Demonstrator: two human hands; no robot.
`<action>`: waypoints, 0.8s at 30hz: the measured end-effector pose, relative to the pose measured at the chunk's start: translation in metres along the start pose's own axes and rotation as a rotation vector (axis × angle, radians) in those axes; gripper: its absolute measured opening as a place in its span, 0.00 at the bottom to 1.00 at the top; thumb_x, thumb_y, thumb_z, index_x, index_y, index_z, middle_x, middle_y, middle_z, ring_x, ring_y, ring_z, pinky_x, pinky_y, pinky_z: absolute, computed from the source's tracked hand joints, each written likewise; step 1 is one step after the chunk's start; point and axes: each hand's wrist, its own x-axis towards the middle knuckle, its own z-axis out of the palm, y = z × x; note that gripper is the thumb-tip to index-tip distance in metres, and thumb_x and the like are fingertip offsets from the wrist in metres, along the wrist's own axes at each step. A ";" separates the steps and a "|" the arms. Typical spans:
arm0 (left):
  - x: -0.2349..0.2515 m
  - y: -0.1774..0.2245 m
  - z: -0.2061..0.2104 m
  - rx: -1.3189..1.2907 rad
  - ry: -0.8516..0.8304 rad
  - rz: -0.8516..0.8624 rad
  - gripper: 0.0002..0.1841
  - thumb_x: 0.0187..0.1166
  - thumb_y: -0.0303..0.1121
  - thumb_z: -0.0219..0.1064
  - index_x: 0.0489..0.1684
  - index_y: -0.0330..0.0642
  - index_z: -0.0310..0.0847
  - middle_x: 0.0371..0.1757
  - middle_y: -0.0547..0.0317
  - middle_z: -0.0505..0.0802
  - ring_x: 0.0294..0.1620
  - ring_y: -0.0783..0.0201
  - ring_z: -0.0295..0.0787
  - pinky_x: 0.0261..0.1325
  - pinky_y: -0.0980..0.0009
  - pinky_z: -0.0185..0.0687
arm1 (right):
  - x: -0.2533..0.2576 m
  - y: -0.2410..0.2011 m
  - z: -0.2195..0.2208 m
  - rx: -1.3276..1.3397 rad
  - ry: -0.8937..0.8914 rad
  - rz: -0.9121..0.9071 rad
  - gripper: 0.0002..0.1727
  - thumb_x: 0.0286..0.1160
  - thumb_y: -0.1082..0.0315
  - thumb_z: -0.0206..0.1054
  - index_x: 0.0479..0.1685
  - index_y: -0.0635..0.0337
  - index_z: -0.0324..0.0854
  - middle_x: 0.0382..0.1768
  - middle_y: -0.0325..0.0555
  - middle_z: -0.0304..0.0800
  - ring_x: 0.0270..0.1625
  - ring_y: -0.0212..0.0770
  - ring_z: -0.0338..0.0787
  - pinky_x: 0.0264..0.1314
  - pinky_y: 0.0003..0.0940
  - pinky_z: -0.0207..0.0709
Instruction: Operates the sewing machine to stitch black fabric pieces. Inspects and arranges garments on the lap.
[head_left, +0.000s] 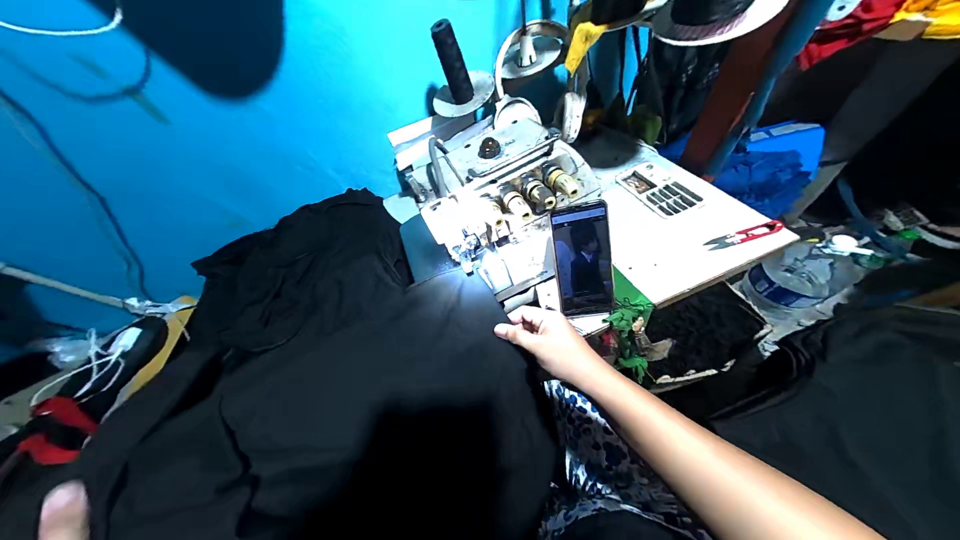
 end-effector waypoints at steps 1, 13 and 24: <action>0.017 -0.002 0.003 0.067 -0.029 0.031 0.32 0.88 0.41 0.59 0.82 0.21 0.62 0.80 0.31 0.76 0.84 0.55 0.71 0.87 0.66 0.62 | 0.001 0.003 0.000 -0.024 0.007 0.005 0.12 0.81 0.59 0.71 0.38 0.58 0.88 0.24 0.36 0.85 0.27 0.27 0.82 0.36 0.28 0.76; -0.095 0.119 0.200 -0.069 -0.666 0.548 0.25 0.87 0.41 0.62 0.78 0.35 0.74 0.82 0.44 0.77 0.84 0.45 0.70 0.83 0.45 0.66 | -0.021 0.003 0.005 0.086 0.002 0.011 0.17 0.76 0.69 0.74 0.62 0.53 0.84 0.35 0.38 0.89 0.29 0.31 0.83 0.33 0.29 0.80; -0.129 0.120 0.233 0.074 -0.620 0.611 0.25 0.87 0.48 0.61 0.80 0.49 0.77 0.80 0.52 0.79 0.83 0.46 0.69 0.80 0.43 0.66 | -0.032 0.014 0.000 0.023 -0.080 0.091 0.08 0.78 0.63 0.74 0.33 0.56 0.86 0.19 0.34 0.81 0.23 0.27 0.77 0.29 0.24 0.72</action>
